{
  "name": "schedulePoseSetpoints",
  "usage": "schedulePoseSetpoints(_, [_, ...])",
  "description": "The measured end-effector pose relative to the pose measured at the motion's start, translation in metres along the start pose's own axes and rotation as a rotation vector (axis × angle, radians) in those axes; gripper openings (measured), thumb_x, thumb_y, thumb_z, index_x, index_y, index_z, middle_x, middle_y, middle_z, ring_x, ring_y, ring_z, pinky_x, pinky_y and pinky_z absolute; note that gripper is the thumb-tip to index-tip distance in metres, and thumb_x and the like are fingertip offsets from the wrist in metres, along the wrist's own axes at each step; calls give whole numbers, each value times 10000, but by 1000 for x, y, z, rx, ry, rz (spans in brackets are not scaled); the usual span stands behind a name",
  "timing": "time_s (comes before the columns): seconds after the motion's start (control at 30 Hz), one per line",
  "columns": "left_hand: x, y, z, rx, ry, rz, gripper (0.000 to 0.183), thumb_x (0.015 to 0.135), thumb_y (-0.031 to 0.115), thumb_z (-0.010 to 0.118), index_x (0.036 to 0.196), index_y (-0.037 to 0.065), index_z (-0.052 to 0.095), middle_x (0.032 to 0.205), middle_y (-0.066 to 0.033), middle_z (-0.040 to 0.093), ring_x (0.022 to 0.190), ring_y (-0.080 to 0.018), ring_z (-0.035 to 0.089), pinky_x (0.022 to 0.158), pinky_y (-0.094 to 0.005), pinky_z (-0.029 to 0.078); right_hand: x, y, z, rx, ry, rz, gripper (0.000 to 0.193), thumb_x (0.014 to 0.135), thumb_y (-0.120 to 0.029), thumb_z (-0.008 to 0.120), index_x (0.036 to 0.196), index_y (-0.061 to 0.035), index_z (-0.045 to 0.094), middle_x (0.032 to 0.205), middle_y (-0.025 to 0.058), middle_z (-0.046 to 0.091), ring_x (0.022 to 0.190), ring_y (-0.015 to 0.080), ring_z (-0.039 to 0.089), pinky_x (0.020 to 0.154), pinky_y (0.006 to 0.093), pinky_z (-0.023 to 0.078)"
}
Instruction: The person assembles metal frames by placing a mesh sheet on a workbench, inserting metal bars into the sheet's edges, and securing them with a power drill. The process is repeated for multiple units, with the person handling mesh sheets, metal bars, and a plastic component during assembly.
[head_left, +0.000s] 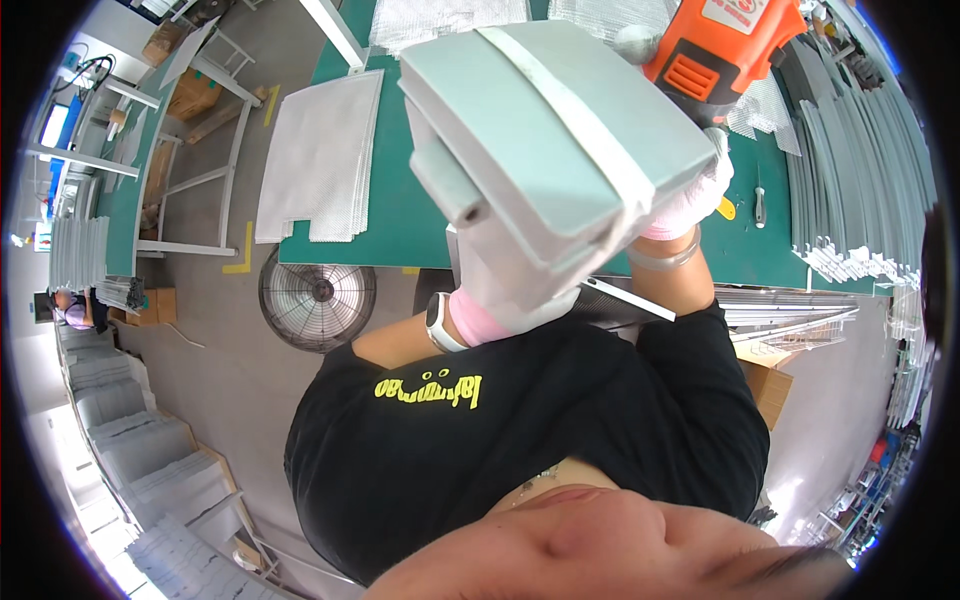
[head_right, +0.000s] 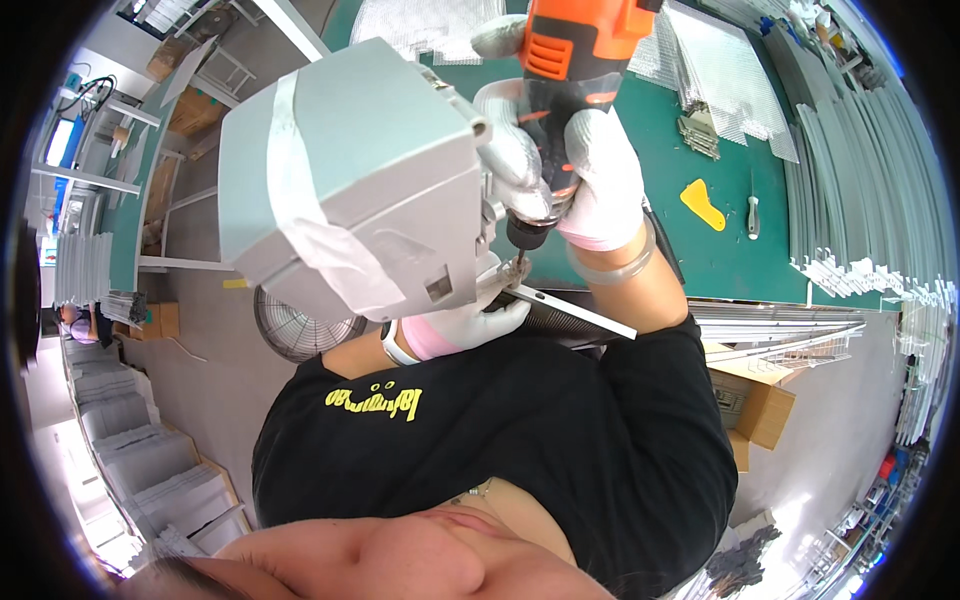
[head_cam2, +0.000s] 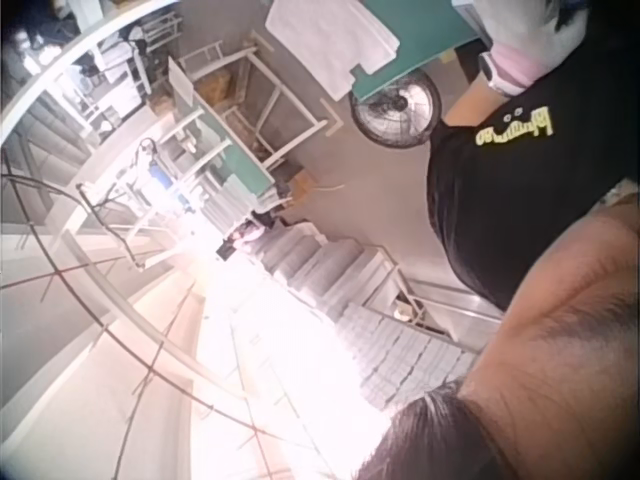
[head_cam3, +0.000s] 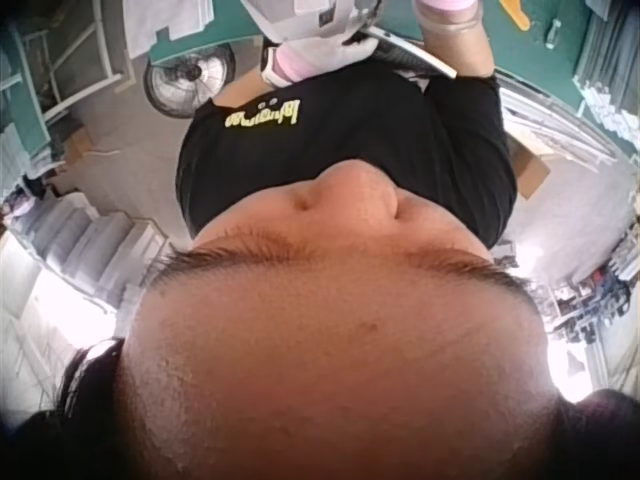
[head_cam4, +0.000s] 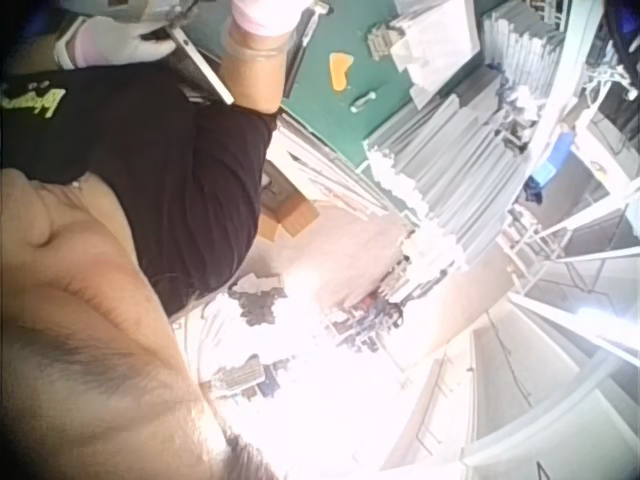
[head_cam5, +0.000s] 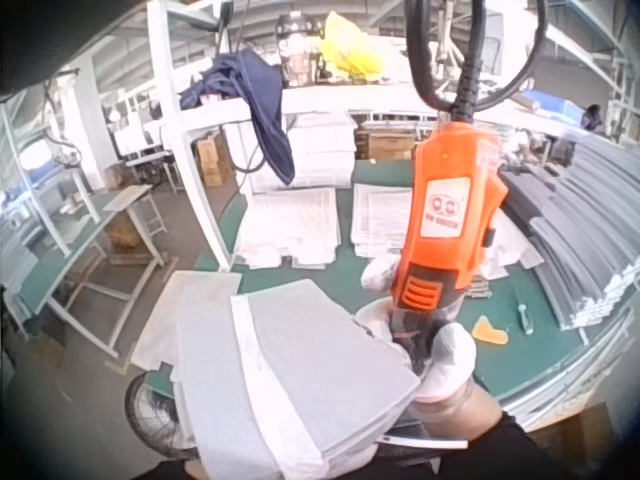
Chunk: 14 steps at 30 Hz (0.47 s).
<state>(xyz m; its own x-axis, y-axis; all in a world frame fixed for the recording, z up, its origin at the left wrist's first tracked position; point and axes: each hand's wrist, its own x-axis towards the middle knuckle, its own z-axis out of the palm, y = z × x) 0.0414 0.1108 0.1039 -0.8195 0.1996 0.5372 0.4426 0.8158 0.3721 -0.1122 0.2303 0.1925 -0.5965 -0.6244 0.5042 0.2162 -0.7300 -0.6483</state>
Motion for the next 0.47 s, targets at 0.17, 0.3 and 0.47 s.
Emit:
schedulePoseSetpoints(0.17, [-50,-32,35,-330,-411,-135,533,899,314,608,1399,146,526,1422,-108,500,1290,-318,482,1013,-491,420,-8,11,6,-4,64,-19,845,831,-501,707,1391,35,371,829,110,602,575,95,531,451,210,395])
schedulePoseSetpoints(0.3, [-26,-16,11,-267,-632,-229,570,898,324,609,1425,137,497,1454,-122,472,1320,-307,459,1048,-487,402,-14,18,0,67,103,-49,857,828,-505,707,1400,36,369,979,166,637,701,121,609,496,216,446])
schedulePoseSetpoints(0.47, [0,-1,-19,-122,-802,-365,618,895,335,610,1457,126,460,1493,-139,436,1358,-293,431,1092,-482,379,-11,22,-34,221,-73,191,886,827,-543,699,1415,26,359,1106,199,644,764,151,653,591,248,504])
